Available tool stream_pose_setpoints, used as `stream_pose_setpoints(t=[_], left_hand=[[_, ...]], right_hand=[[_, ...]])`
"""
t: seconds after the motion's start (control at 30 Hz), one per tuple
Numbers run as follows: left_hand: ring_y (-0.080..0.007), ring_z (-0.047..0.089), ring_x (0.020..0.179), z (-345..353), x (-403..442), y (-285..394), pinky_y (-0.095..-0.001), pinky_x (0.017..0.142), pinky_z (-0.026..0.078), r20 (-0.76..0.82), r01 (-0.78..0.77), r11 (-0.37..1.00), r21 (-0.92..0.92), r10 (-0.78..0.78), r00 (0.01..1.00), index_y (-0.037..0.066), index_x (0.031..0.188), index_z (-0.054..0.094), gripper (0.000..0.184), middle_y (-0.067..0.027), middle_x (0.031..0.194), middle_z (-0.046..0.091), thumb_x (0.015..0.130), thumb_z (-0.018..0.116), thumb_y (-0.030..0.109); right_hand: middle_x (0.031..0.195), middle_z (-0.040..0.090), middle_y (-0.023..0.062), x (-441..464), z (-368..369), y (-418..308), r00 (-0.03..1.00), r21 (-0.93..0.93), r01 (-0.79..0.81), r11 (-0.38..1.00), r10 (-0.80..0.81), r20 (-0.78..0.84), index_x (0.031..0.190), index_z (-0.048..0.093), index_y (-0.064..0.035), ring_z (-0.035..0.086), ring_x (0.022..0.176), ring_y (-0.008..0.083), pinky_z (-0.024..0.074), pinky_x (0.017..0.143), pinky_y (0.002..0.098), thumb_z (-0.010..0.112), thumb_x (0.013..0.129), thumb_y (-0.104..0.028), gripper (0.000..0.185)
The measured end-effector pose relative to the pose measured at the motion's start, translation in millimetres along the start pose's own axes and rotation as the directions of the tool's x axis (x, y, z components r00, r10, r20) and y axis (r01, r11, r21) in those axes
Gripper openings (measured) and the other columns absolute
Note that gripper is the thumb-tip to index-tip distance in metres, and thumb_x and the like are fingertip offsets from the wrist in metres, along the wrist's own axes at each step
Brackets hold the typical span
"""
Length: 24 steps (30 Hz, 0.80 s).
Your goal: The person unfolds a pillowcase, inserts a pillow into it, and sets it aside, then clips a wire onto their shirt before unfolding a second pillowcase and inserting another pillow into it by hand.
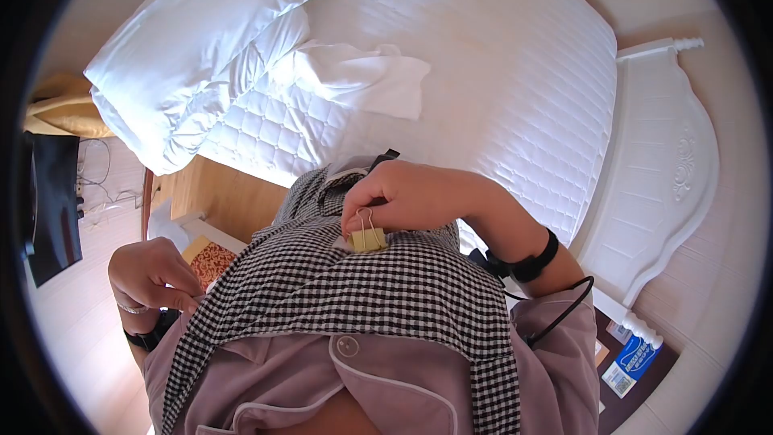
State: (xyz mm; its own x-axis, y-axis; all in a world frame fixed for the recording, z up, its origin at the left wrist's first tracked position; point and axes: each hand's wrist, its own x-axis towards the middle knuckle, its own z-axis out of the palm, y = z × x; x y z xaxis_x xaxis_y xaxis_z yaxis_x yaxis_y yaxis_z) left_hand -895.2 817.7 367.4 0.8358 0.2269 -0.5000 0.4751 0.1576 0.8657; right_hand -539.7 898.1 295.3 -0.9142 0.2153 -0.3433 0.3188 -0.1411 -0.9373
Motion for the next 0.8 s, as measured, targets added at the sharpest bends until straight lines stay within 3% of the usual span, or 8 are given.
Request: stream_pose_setpoints(t=[0.23,0.3,0.43,0.53,0.6,0.73,0.77,0.8], left_hand=[[-0.0228,0.065,0.064,-2,0,4,-0.0286,0.055,0.047,0.013,0.034,0.999,0.01,-0.035,0.999,0.001,0.085,0.069,0.018,-0.0123,0.073,0.066,0.084,0.069,0.02],[-0.0235,0.066,0.065,-1,1,8,-0.0288,0.055,0.048,0.003,0.014,1.0,0.016,-0.014,1.0,0.001,0.086,0.07,0.019,-0.0128,0.074,0.067,0.084,0.069,0.019],[-0.0235,0.066,0.067,2,-3,9,-0.0291,0.056,0.049,0.01,0.042,0.998,0.053,-0.043,0.999,0.001,0.087,0.07,0.018,-0.0128,0.075,0.067,0.083,0.069,0.018],[-0.0222,0.067,0.067,11,-11,13,-0.028,0.058,0.05,-0.006,0.136,0.99,0.03,-0.135,0.991,0.002,0.088,0.07,0.017,-0.0114,0.077,0.069,0.082,0.07,0.018],[-0.0184,0.067,0.067,17,-13,27,-0.0267,0.061,0.051,0.027,0.31,0.948,-0.067,-0.309,0.951,0.002,0.089,0.07,0.015,-0.0099,0.079,0.07,0.08,0.071,0.015],[-0.0161,0.068,0.069,36,-9,46,-0.0242,0.065,0.052,0.027,0.484,0.834,-0.264,-0.496,0.868,0.002,0.092,0.07,0.016,-0.0101,0.082,0.071,0.078,0.071,0.01],[-0.0179,0.063,0.054,41,0,53,-0.0264,0.05,0.047,-0.065,0.41,0.848,-0.335,-0.455,0.888,0.0,0.076,0.068,0.007,-0.0103,0.065,0.066,0.071,0.067,0.005],[-0.0168,0.066,0.063,45,-2,54,-0.0254,0.058,0.05,0.005,0.472,0.804,-0.361,-0.504,0.864,0.002,0.084,0.07,0.01,-0.0097,0.074,0.068,0.076,0.068,0.007]], right_hand=[[0.076,0.063,0.0029,-15,-19,7,0.974,0.101,-0.033,0.994,0.055,-0.22,0.095,0.062,-0.0024,0.06,0.075,0.0088,0.0478,0.069,0.0237,0.058,0.09,-0.017,0.017],[0.071,0.06,0.0022,-8,-39,47,0.745,-0.199,-0.269,0.942,0.072,-0.663,0.092,0.062,-0.0021,0.057,0.067,0.0076,0.0478,0.061,0.0233,0.058,0.089,-0.017,0.016],[0.068,0.061,0.0049,8,-78,197,0.492,0.105,-0.376,0.921,0.295,-0.819,0.088,0.061,0.0006,0.057,0.054,0.011,0.0501,0.05,0.0249,0.057,0.087,-0.014,0.016],[0.068,0.061,0.0067,5,-85,327,0.414,0.451,-0.215,0.866,0.499,-0.761,0.086,0.061,0.0022,0.059,0.055,0.0134,0.0519,0.051,0.0259,0.058,0.086,-0.011,0.014],[0.069,0.062,0.0079,4,-67,380,0.248,0.795,0.193,0.575,0.756,-0.606,0.084,0.061,0.0035,0.059,0.056,0.0156,0.0528,0.052,0.0268,0.058,0.085,-0.007,0.01],[0.07,0.061,0.0087,17,-38,440,0.234,0.822,0.389,0.415,0.819,-0.524,0.083,0.061,0.0036,0.06,0.058,0.0173,0.0538,0.053,0.0278,0.058,0.085,-0.004,0.008],[0.07,0.061,0.0088,22,-35,451,0.205,0.821,0.414,0.394,0.838,-0.505,0.083,0.06,0.0035,0.06,0.059,0.0179,0.0543,0.053,0.0282,0.058,0.085,-0.003,0.007],[0.071,0.061,0.0089,27,-32,461,0.176,0.818,0.436,0.376,0.856,-0.487,0.084,0.06,0.0034,0.06,0.06,0.0185,0.0547,0.054,0.0286,0.058,0.085,-0.002,0.006]])
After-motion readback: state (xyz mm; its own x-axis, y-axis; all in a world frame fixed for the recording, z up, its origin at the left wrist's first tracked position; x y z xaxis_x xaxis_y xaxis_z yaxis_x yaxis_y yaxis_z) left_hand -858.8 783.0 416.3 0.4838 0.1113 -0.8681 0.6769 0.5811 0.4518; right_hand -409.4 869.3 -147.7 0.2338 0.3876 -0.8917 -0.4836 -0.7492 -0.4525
